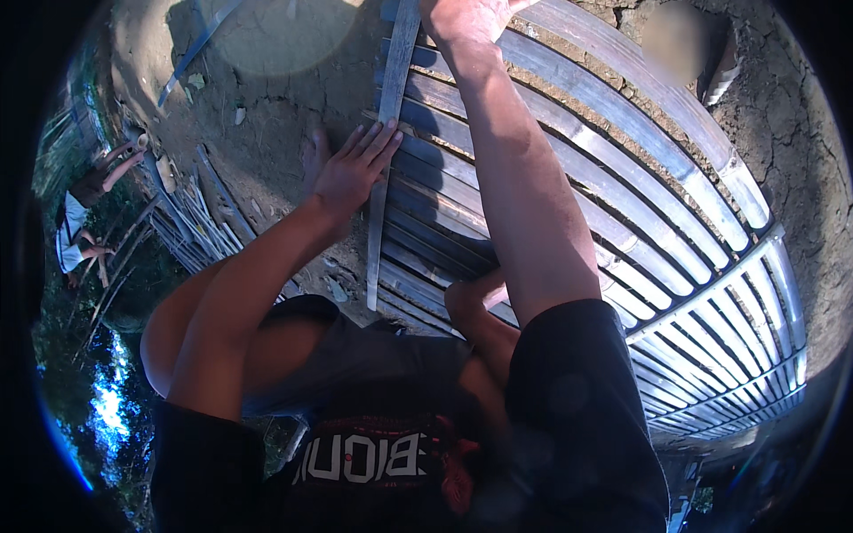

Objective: The person constructs a bamboo mat by arranging bamboo strips and securing them with a horizontal slat using an axe and small nails.

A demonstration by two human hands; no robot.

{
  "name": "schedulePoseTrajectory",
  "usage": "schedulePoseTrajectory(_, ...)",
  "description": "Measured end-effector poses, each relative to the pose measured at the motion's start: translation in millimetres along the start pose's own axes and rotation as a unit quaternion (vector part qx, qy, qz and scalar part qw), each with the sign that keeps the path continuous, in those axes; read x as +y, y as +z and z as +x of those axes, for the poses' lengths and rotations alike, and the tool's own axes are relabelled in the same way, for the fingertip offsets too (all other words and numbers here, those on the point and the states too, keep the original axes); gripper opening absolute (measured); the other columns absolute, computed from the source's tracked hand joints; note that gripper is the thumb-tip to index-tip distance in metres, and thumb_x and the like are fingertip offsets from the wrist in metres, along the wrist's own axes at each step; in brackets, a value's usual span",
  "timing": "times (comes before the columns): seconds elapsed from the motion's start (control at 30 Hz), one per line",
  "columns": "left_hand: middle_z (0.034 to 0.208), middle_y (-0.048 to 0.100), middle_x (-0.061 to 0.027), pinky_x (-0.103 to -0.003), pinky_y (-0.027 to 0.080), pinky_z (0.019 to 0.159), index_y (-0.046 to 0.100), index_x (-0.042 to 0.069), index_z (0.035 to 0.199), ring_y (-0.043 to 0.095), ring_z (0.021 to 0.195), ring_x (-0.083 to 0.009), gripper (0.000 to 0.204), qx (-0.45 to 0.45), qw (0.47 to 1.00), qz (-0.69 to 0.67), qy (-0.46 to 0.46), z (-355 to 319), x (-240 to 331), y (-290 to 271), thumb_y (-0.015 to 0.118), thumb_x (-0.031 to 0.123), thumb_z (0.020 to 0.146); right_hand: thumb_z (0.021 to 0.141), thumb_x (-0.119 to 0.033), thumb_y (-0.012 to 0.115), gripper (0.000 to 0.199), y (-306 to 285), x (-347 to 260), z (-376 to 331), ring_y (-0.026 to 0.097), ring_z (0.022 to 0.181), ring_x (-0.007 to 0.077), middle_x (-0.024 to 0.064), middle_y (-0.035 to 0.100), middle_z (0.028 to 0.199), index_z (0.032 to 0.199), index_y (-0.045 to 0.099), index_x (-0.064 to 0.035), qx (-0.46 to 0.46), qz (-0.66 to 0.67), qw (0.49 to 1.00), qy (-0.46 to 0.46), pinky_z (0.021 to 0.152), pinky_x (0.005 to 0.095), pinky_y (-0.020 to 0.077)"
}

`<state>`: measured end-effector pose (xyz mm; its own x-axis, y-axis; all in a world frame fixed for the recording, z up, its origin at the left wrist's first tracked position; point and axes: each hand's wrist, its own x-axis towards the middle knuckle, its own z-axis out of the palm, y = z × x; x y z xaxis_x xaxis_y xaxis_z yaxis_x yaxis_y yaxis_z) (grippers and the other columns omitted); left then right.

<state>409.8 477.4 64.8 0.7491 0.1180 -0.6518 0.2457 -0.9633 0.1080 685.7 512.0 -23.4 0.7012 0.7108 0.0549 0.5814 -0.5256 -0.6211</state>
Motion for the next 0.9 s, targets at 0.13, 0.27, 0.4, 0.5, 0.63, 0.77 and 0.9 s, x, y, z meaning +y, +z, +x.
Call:
schedulePoseTrajectory(0.13,0.158,0.030,-0.0176,-0.044,0.031,0.118,0.034,0.001,0.150,0.039,0.141,-0.0331,0.075,0.013,1.000,0.026,0.007,4,3,-4,0.067,0.025,0.087,0.082,-0.041,0.064,0.042,7,1,0,0.026,0.141,0.0391,0.0148,0.042,0.146,0.123,0.068,-0.0329,0.019,-0.020,1.000,0.012,0.112,0.0719,0.0091)
schedulePoseTrajectory(0.27,0.157,0.031,-0.0189,-0.043,0.030,0.119,0.036,-0.001,0.149,0.038,0.142,-0.0317,0.072,0.018,0.998,-0.058,0.019,5,-4,-9,0.066,0.024,0.088,0.081,-0.036,0.063,0.043,5,-6,1,0.027,0.142,0.0386,0.0132,0.043,0.146,0.123,0.068,-0.0340,0.009,-0.014,0.999,0.030,0.113,0.0714,0.0082)
schedulePoseTrajectory(0.4,0.154,0.035,-0.0214,-0.042,0.030,0.119,0.038,-0.003,0.147,0.039,0.141,-0.0313,0.066,0.003,0.990,-0.038,0.138,11,-35,-27,0.062,0.022,0.090,0.083,-0.034,0.062,0.042,0,-6,3,0.025,0.142,0.0386,0.0125,0.043,0.145,0.124,0.068,-0.0334,-0.008,-0.017,0.999,0.034,0.112,0.0719,0.0102)
schedulePoseTrajectory(0.5,0.150,0.041,-0.0235,-0.042,0.031,0.118,0.040,-0.003,0.146,0.041,0.140,-0.0316,0.063,-0.020,0.982,-0.038,0.185,8,-48,-26,0.060,0.021,0.091,0.083,-0.038,0.065,0.043,-6,-10,0,0.026,0.141,0.0387,0.0112,0.042,0.145,0.125,0.067,-0.0323,-0.023,0.007,0.999,0.038,0.111,0.0721,0.0123)
schedulePoseTrajectory(0.63,0.152,0.038,-0.0255,-0.042,0.029,0.118,0.039,-0.003,0.146,0.040,0.141,-0.0311,0.067,0.010,0.982,-0.069,0.175,14,-47,-23,0.058,0.025,0.089,0.088,-0.061,0.060,0.047,9,13,0,0.016,0.146,0.0374,0.0095,0.037,0.152,0.133,0.059,-0.0461,-0.016,-0.099,0.995,0.020,0.108,0.0757,0.0030)
schedulePoseTrajectory(0.77,0.151,0.042,-0.0216,-0.043,0.030,0.118,0.050,-0.002,0.139,0.043,0.139,-0.0298,0.061,0.092,0.980,-0.020,0.175,1,-50,5,0.059,0.030,0.088,0.089,-0.063,0.058,0.049,6,1,4,0.016,0.147,0.0352,0.0096,0.034,0.155,0.135,0.056,-0.0475,-0.089,-0.086,0.992,0.025,0.109,0.0742,0.0048)
schedulePoseTrajectory(0.9,0.151,0.046,-0.0149,-0.038,0.030,0.119,0.060,0.000,0.130,0.045,0.138,-0.0294,0.053,0.107,0.978,-0.159,0.078,5,-36,6,0.063,0.030,0.086,0.090,-0.054,0.059,0.053,-19,0,8,0.021,0.145,0.0364,0.0100,0.035,0.154,0.141,0.051,-0.0411,-0.156,-0.054,0.985,0.039,0.113,0.0683,0.0116)
